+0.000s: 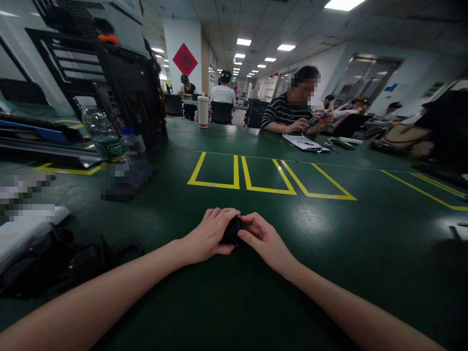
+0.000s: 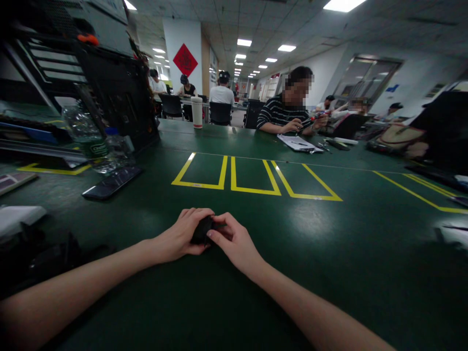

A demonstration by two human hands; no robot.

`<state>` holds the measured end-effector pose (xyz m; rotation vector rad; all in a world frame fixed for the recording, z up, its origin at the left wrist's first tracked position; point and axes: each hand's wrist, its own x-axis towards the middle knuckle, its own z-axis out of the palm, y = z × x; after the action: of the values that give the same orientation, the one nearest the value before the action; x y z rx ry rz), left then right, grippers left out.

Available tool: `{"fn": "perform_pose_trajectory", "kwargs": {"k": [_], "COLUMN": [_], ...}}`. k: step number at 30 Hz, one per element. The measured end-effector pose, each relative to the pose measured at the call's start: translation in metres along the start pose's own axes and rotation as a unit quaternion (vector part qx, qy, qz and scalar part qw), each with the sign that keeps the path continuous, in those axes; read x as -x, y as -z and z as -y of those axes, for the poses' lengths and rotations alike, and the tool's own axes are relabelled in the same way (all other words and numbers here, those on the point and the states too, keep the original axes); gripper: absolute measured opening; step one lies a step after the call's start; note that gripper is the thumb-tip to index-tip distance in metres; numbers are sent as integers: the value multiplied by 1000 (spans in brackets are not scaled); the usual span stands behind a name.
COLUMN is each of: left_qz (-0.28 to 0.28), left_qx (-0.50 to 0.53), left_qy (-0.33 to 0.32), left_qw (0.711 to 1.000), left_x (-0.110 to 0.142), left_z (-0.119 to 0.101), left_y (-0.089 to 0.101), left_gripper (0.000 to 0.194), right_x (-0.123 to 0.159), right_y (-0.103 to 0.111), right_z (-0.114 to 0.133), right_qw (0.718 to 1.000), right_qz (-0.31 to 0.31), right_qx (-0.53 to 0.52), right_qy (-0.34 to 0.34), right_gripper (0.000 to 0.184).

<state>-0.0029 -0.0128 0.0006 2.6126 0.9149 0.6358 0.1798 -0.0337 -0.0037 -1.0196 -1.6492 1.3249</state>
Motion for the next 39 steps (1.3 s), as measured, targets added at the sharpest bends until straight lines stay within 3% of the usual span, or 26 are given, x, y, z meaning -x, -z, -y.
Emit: {"fn": "perform_pose_trajectory", "kwargs": {"k": [6,14,22,30,39], "left_qz": [-1,5,18,16,4], "left_qx": [-7,-1,10,12,8], "left_qy": [-5,0,4,5,-7], "left_qw": [1000,1000,1000,1000,1000], "left_x": [0,-1,-1,-2,-1], "left_z": [0,-5,-8,-6,-2], "left_y": [-1,5,11,9,1], "left_gripper": [62,62,61,61,65], "right_x": [0,4,-3,3,-1], "right_y": [2,-2,0,2,4], "right_z": [1,2,1,11,8], "right_qw": [1000,1000,999,998,999], "right_qz": [11,5,9,22,35], "right_qx": [1,27,-34,51,-33], "right_qy": [-22,14,-3,-26,-22], "right_gripper": [26,29,21,23,14]}}
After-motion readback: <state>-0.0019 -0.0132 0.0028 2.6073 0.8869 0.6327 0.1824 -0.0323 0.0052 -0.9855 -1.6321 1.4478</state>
